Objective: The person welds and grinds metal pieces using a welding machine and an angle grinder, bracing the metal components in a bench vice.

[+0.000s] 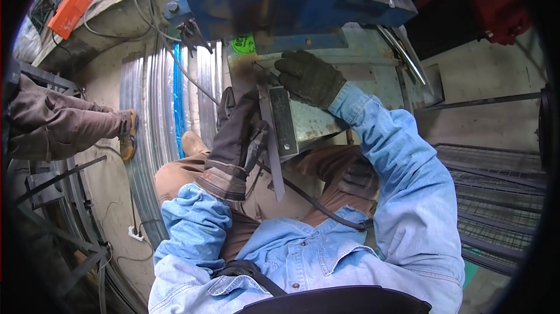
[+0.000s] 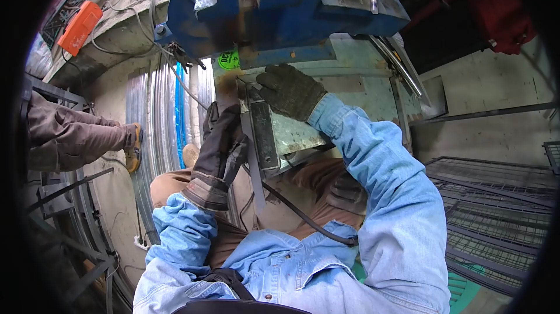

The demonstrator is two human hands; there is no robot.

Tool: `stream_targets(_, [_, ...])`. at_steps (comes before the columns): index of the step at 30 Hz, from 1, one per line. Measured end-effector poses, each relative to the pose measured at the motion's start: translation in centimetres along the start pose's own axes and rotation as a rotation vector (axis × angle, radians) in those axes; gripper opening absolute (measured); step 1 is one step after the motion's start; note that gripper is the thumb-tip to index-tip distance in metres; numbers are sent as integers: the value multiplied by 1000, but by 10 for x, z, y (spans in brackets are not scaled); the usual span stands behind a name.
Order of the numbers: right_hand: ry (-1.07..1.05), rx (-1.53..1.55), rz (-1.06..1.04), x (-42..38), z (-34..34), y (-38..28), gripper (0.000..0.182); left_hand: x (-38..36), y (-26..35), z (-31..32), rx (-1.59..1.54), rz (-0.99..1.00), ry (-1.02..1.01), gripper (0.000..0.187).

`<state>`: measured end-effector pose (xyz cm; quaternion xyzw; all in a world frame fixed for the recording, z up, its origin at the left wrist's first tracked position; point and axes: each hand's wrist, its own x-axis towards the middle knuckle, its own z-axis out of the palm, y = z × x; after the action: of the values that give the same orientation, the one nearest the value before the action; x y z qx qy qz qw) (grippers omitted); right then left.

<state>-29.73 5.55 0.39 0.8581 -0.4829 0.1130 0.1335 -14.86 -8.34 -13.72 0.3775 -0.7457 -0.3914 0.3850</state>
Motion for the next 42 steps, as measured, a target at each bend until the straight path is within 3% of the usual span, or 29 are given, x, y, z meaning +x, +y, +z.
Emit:
stream_targets(8, [51, 4, -13, -1, 5, 0, 28, -4, 7, -8, 43, -3, -65, 40])
stream_targets(12, [50, 66, 13, 7, -3, -1, 23, -64, 66, -74, -3, 141, -240, 50])
stream_targets(14, [-212, 248, 360, 15, -5, -5, 21, -106, 95, -113, -10, 159, -340, 55])
stream_targets(17, [-46, 252, 228, 14, 3, 0, 24, -122, 103, -127, -57, 98, -373, 59])
stream_targets(20, [-74, 373, 321, 13, 3, 2, 26, -121, 100, -128, -68, 59, -419, 62])
stream_targets(23, [-36, 305, 322, 11, 8, 1, 28, -127, 110, -125, -323, -37, -353, 63])
stream_targets(26, [-19, 315, 358, 9, 9, -1, 24, -127, 116, -127, -376, -137, -375, 65])
stream_targets(29, [40, 214, 197, 9, 4, 2, 18, -127, 120, -127, -420, -149, -372, 65])
stream_targets(31, [-75, 232, 170, 9, 1, 4, 14, -126, 120, -126, -404, -134, -369, 64])
stream_targets(34, [-107, 140, 235, 0, 15, 8, 16, -127, 113, -124, -375, -85, -351, 63])
stream_targets(38, [-114, 46, 174, 0, -2, 2, 19, -127, 107, -123, -356, -11, -327, 62])
stream_targets(40, [-231, 75, 235, 8, -4, 1, 20, -127, 101, -126, -181, 42, -353, 61])
stream_targets(41, [-233, 68, 234, 5, 4, 4, 20, -127, 104, -127, -187, 47, -351, 61])
stream_targets(42, [-60, 185, 199, 1, 16, 6, 21, -128, 109, -129, -208, 12, -355, 61])
